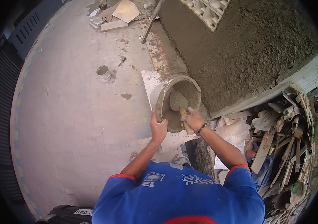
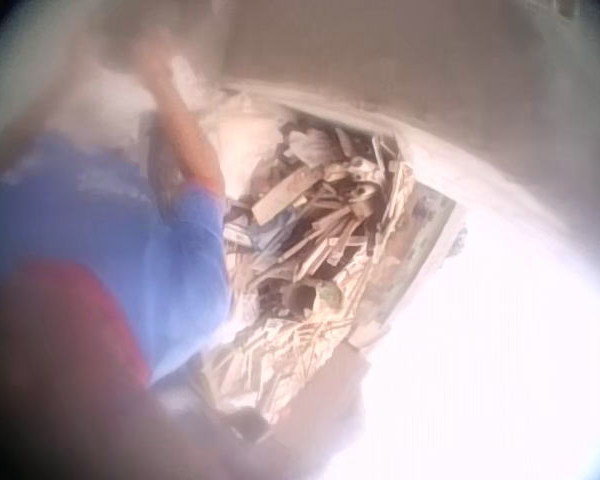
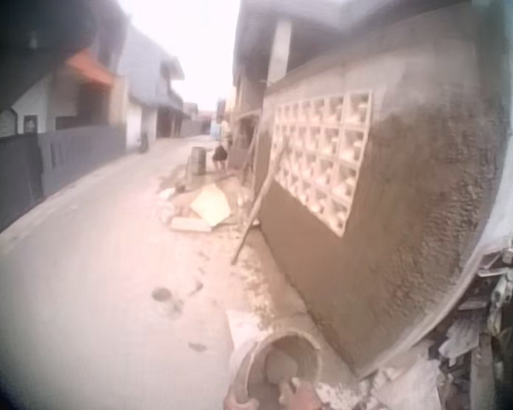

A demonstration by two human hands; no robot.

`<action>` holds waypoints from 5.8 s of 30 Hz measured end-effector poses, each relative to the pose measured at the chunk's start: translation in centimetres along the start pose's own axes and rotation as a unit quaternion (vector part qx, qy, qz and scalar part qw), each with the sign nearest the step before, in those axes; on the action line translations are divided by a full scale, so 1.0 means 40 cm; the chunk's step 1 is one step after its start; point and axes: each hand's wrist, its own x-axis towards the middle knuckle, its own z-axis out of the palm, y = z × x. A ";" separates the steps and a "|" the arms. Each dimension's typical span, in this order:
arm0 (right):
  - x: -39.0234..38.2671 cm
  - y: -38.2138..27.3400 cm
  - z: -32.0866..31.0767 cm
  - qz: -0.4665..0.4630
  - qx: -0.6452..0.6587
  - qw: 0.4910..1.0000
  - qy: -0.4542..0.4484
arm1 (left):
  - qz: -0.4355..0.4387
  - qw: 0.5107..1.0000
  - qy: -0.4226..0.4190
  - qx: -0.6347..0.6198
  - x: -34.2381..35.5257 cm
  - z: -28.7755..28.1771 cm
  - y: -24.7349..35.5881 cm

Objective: The person mixes cement in a bucket using a trowel and then applies the mixture to a vertical wall. They scoop the cement from the bucket and spread it onto the wall surface, smoothing it out with the tool.

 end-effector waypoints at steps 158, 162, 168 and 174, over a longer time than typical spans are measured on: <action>0.536 0.188 0.475 0.484 -0.015 0.867 0.117 | -0.299 0.905 0.298 0.056 1.207 -1.080 -0.480; 0.655 0.215 0.463 0.509 0.032 0.847 0.152 | -0.310 0.931 0.184 0.053 1.491 -0.828 -0.508; 0.987 0.140 0.333 0.462 0.018 0.864 0.200 | -0.332 0.935 0.108 0.056 1.851 -0.449 -0.480; 1.263 0.051 0.224 0.216 -0.085 0.919 0.317 | -0.363 0.928 -0.001 0.082 2.075 -0.203 -0.570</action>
